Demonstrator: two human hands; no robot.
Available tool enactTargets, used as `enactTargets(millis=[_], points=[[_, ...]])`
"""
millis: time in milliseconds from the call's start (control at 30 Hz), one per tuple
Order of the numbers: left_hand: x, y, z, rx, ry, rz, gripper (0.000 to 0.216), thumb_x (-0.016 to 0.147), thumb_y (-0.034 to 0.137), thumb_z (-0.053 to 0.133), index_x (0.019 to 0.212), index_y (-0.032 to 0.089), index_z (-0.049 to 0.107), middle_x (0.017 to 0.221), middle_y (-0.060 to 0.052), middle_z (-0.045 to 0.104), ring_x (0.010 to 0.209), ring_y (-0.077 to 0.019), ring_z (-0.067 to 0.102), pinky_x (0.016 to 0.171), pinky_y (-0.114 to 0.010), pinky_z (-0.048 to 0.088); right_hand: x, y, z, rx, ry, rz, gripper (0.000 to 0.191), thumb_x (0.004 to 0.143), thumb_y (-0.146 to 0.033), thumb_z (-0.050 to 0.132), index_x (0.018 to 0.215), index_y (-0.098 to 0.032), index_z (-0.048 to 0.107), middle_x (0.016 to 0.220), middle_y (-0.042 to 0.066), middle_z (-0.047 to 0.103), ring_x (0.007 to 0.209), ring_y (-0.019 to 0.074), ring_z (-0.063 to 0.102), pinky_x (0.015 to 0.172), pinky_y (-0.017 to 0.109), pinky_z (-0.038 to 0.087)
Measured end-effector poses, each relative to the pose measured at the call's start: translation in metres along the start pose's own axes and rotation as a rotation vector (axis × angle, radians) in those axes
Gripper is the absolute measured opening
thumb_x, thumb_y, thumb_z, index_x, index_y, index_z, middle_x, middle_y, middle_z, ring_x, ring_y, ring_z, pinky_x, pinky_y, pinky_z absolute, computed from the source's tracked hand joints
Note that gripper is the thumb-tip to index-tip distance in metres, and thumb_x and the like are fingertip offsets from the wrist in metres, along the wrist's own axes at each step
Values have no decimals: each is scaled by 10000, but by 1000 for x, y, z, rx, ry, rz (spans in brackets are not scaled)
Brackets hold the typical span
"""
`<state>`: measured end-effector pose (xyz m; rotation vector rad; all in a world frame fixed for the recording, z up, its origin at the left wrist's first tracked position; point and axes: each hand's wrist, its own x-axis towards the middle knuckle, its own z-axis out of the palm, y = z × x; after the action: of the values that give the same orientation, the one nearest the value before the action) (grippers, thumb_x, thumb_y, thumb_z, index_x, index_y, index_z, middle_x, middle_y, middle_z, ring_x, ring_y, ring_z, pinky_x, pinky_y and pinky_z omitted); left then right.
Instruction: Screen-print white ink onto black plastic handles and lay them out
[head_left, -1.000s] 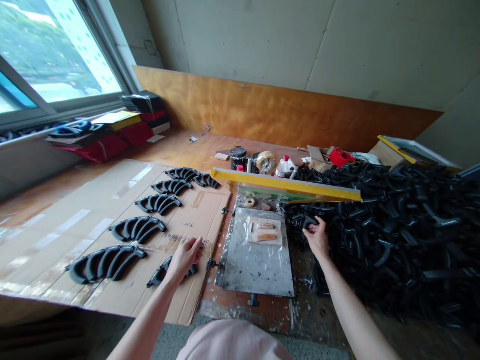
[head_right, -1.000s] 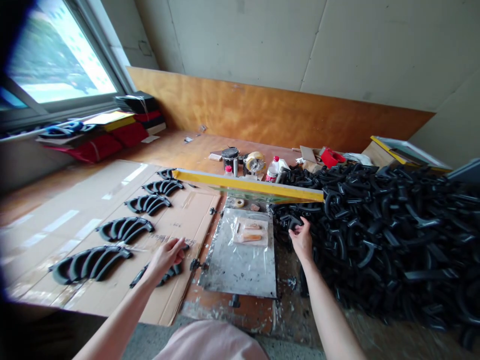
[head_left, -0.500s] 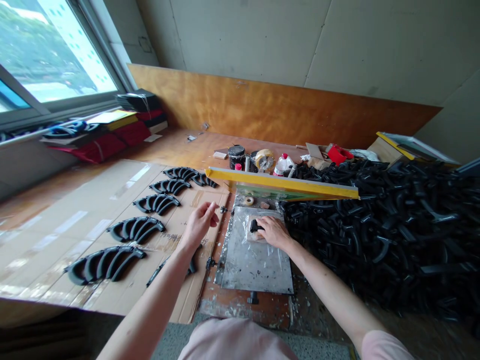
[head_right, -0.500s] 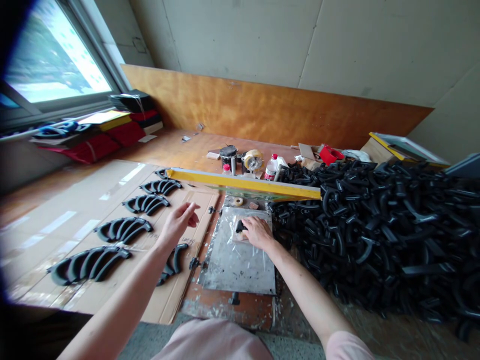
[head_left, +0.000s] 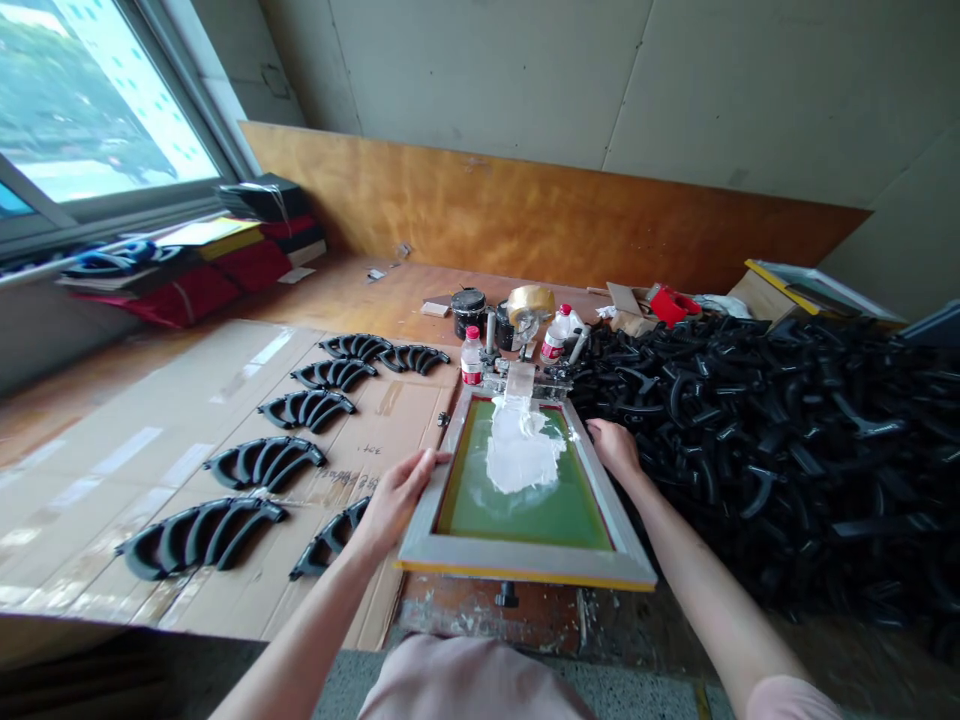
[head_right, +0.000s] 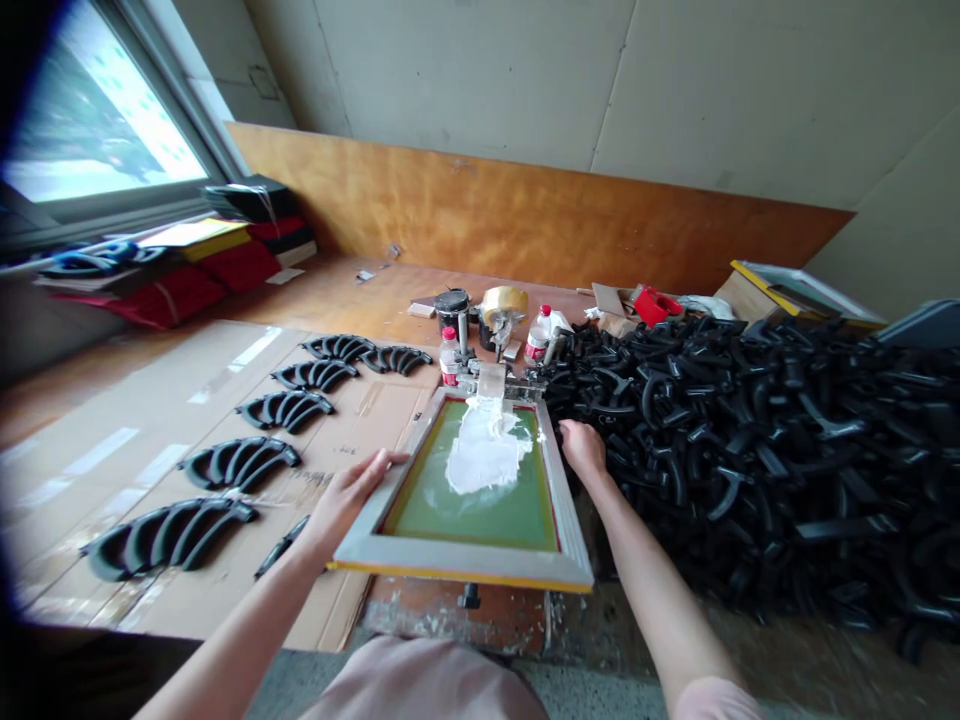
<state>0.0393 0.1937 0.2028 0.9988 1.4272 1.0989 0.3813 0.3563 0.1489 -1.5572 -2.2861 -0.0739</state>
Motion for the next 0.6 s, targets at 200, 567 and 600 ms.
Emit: enactTargets(millis=[200, 567, 600], points=[[1, -90, 11, 120, 56, -91, 776, 764, 586, 577, 1408, 184, 419, 757, -9, 668, 711, -194, 637, 617, -258, 471, 59, -58, -6, 125, 39, -52, 541, 818, -251, 642, 1330, -169, 486, 1309, 140, 526, 1172, 254, 526, 976, 383, 446], [2, -100, 14, 101, 55, -131, 689, 778, 595, 548, 1334, 192, 497, 813, -24, 700, 768, -213, 660, 667, -276, 493, 22, -97, 8, 55, -341, -382, 158, 851, -102, 495, 893, -170, 632, 887, 79, 666, 853, 208, 592, 751, 297, 441], [1, -99, 14, 95, 55, -130, 680, 781, 593, 546, 1328, 192, 501, 819, -25, 701, 780, -215, 662, 679, -279, 494, 16, -94, 2, 68, -350, -443, 175, 842, -84, 487, 876, -175, 633, 873, 71, 664, 849, 204, 590, 742, 291, 434]])
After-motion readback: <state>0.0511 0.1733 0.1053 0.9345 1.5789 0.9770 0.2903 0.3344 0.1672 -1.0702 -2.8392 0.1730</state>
